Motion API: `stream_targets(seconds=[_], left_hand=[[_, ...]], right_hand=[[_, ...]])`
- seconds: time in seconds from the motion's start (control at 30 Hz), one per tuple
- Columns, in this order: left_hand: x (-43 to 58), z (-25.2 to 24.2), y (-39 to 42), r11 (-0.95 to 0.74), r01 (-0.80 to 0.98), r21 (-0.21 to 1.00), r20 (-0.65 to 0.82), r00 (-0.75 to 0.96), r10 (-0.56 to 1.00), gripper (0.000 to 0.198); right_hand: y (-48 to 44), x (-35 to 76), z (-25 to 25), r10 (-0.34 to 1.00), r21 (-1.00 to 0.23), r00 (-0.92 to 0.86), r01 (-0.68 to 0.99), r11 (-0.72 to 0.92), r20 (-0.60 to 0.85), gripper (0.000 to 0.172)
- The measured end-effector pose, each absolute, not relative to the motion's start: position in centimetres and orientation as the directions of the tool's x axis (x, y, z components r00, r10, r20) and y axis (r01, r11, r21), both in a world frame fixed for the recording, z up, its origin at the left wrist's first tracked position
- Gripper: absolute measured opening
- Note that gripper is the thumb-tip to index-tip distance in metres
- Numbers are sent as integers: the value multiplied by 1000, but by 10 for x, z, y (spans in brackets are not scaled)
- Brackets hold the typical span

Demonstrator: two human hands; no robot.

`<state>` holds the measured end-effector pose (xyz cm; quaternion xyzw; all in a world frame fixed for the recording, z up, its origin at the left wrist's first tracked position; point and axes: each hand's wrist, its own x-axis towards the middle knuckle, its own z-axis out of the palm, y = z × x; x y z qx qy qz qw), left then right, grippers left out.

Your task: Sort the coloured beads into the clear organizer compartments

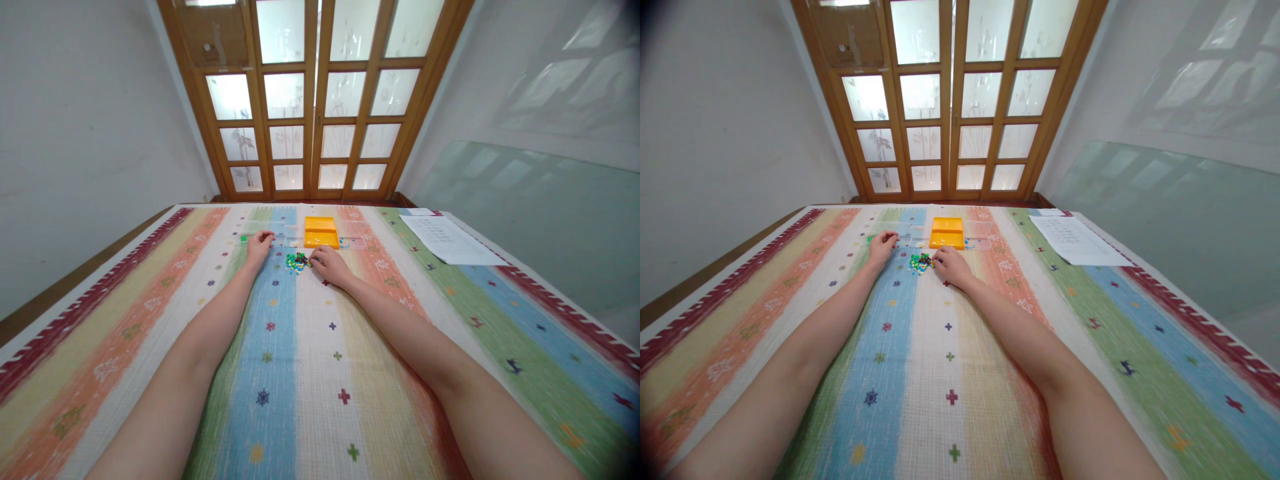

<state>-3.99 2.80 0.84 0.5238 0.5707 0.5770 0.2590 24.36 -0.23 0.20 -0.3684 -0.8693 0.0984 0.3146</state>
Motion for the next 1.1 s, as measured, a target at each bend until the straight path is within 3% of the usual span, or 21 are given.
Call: stream_targets(seconds=[0.27,0.5,0.7,0.9,1.1], left_hand=[[-78,2,37,-190,300,935,333,-561,758,27],[-87,-7,42,-140,297,944,293,-566,771,48],[-62,-3,31,-203,548,811,444,-352,824,32],[-25,1,17,-351,724,594,479,32,877,26],[-15,-1,12,-427,783,452,451,212,867,25]], right_hand=[[-2,244,1,702,-411,-530,571,710,477,16],[-2,244,0,697,-399,-532,575,714,480,16],[-7,242,7,756,-370,-477,670,643,449,18],[-17,239,12,727,-277,-548,685,674,415,66],[-28,227,16,755,-200,-543,747,634,367,75]])
